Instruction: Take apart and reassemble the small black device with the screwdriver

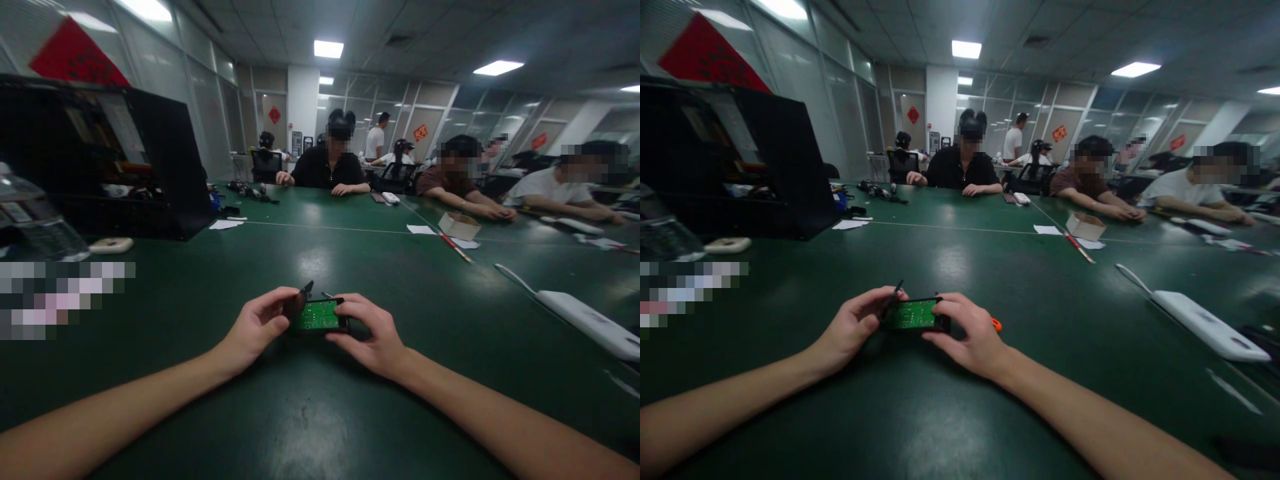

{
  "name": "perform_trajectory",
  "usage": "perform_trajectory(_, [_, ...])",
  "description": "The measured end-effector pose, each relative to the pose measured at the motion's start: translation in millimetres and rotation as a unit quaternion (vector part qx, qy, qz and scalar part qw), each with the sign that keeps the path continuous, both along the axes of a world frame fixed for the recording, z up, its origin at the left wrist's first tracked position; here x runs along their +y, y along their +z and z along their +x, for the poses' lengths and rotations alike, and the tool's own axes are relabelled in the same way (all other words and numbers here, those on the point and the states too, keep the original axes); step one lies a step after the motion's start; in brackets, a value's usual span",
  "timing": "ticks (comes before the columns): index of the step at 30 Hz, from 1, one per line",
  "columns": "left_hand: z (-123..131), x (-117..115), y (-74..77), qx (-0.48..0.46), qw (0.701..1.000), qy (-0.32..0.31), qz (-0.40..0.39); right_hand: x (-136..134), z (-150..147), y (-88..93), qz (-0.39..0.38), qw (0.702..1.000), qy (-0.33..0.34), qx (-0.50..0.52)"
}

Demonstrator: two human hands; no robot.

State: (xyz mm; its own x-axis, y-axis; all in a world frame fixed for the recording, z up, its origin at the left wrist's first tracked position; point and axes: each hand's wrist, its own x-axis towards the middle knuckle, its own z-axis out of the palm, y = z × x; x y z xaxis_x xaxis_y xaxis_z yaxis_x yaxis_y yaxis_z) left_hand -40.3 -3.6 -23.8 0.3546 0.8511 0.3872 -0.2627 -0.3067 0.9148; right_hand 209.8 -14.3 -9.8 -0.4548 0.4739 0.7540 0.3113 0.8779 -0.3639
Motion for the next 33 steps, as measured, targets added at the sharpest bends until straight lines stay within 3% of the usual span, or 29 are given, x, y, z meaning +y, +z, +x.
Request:
perform_trajectory(4, [1.6,-2.2,2.9,0.042,0.997,-0.001,0.064,-1.0,-0.3,0.0,0.004,1.000,0.008,0.000])
perform_trajectory(13, [4.8,-8.6,10.0,0.134,0.982,0.046,0.123,-1.6,-0.8,1.0,0.004,1.000,0.022,0.000])
perform_trajectory(23, [12.2,-20.9,15.2,0.134,0.987,0.092,0.013,-2.2,-0.5,-3.6,-0.033,0.999,0.004,0.004])
perform_trajectory(33, [14.8,-25.2,18.9,0.108,0.989,0.099,0.013,-2.6,-0.1,-9.9,-0.048,0.999,0.001,0.015])
